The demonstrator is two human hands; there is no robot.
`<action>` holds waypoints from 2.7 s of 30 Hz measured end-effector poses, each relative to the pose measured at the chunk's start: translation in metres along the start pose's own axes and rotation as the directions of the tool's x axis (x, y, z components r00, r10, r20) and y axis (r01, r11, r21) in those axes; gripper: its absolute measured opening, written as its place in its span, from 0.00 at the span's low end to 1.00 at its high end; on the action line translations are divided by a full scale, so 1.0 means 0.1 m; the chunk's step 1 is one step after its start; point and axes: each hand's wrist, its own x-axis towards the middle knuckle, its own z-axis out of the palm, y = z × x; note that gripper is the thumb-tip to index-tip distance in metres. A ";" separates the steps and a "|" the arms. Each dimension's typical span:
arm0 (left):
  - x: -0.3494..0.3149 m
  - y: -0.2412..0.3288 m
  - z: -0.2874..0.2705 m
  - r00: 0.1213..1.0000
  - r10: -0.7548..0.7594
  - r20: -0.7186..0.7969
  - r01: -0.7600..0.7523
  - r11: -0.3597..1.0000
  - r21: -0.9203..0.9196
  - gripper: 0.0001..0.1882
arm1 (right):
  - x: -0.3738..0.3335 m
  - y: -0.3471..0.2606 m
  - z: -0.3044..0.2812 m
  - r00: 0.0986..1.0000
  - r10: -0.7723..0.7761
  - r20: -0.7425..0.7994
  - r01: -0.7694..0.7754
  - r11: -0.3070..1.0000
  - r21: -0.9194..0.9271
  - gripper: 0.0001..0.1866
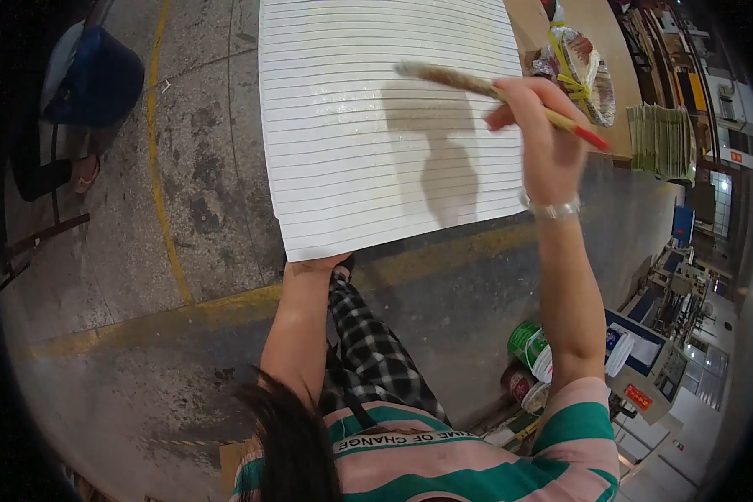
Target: Applying a layer of glue or paint to a ribbed board using a large brush.
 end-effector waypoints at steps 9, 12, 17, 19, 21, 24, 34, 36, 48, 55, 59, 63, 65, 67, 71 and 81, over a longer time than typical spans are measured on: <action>0.13 0.18 0.62 0.942 0.092 -0.322 -0.037 0.984 0.173 0.32 | -0.15 -0.41 0.01 0.946 0.200 0.254 -0.194 0.980 -0.049 0.06; 0.19 0.09 0.71 0.925 0.072 -0.373 0.008 0.978 0.209 0.32 | 0.22 0.00 0.08 0.997 0.035 0.075 -0.027 0.993 -0.111 0.07; 0.03 0.26 0.78 0.936 0.007 -0.353 0.061 0.981 0.183 0.34 | -0.20 -0.23 -0.10 0.868 0.358 0.343 -0.300 0.930 -0.212 0.09; 0.05 0.26 0.76 0.944 -0.033 -0.329 0.093 0.981 0.169 0.35 | -0.10 -0.33 -0.11 0.883 0.363 0.299 -0.307 0.927 -0.217 0.08; 0.09 0.22 0.76 0.932 -0.028 -0.361 0.086 0.986 0.145 0.36 | 0.27 -0.22 0.06 0.985 0.084 0.150 -0.064 0.989 -0.134 0.09; 0.11 0.19 0.73 0.935 -0.081 -0.345 0.079 0.997 -0.020 0.39 | 0.35 -0.12 0.24 0.963 0.125 0.241 -0.111 0.991 -0.070 0.08; 0.01 0.30 0.76 0.935 -0.186 -0.301 0.183 0.982 -0.040 0.49 | 0.58 -0.23 0.66 0.982 -0.010 0.191 0.028 0.995 -0.092 0.06; 0.00 0.33 0.78 0.935 -0.197 -0.294 0.222 0.973 0.056 0.48 | 0.41 -0.24 0.55 0.897 0.057 0.438 0.045 0.975 -0.218 0.06; 0.02 0.31 0.85 0.933 -0.184 -0.310 0.200 0.980 0.022 0.49 | 0.28 -0.32 0.49 0.847 0.010 0.532 0.171 0.941 -0.290 0.05; 0.03 0.29 0.77 0.948 -0.209 -0.239 0.215 0.977 -0.003 0.48 | 0.64 -0.23 0.66 0.955 -0.188 0.229 0.220 0.968 -0.124 0.11; 0.04 0.31 0.88 0.943 -0.172 -0.285 0.194 0.980 0.052 0.48 | 0.19 -0.35 0.40 0.826 0.155 0.543 0.028 0.949 -0.314 0.05; 0.08 0.29 0.91 0.908 -0.168 -0.385 0.208 0.976 0.064 0.47 | 0.17 -0.49 0.30 0.833 0.067 0.550 0.055 0.978 -0.202 0.05; 0.05 0.30 0.88 0.917 -0.174 -0.360 0.207 0.977 0.053 0.48 | 0.32 -0.39 0.39 0.934 -0.107 0.340 0.130 0.990 -0.047 0.08; 0.07 0.30 0.82 0.928 -0.183 -0.324 0.207 0.977 0.042 0.49 | 0.57 -0.24 0.49 0.930 -0.178 0.322 0.206 0.977 -0.055 0.09; 0.02 0.34 0.85 0.911 -0.146 -0.385 0.187 0.980 0.071 0.49 | 0.39 -0.19 0.47 0.871 -0.069 0.487 0.170 0.971 -0.168 0.09; -0.01 0.35 0.77 0.966 -0.175 -0.189 0.186 0.982 0.040 0.46 | 0.39 -0.26 0.58 0.933 -0.088 0.348 0.131 0.986 -0.102 0.07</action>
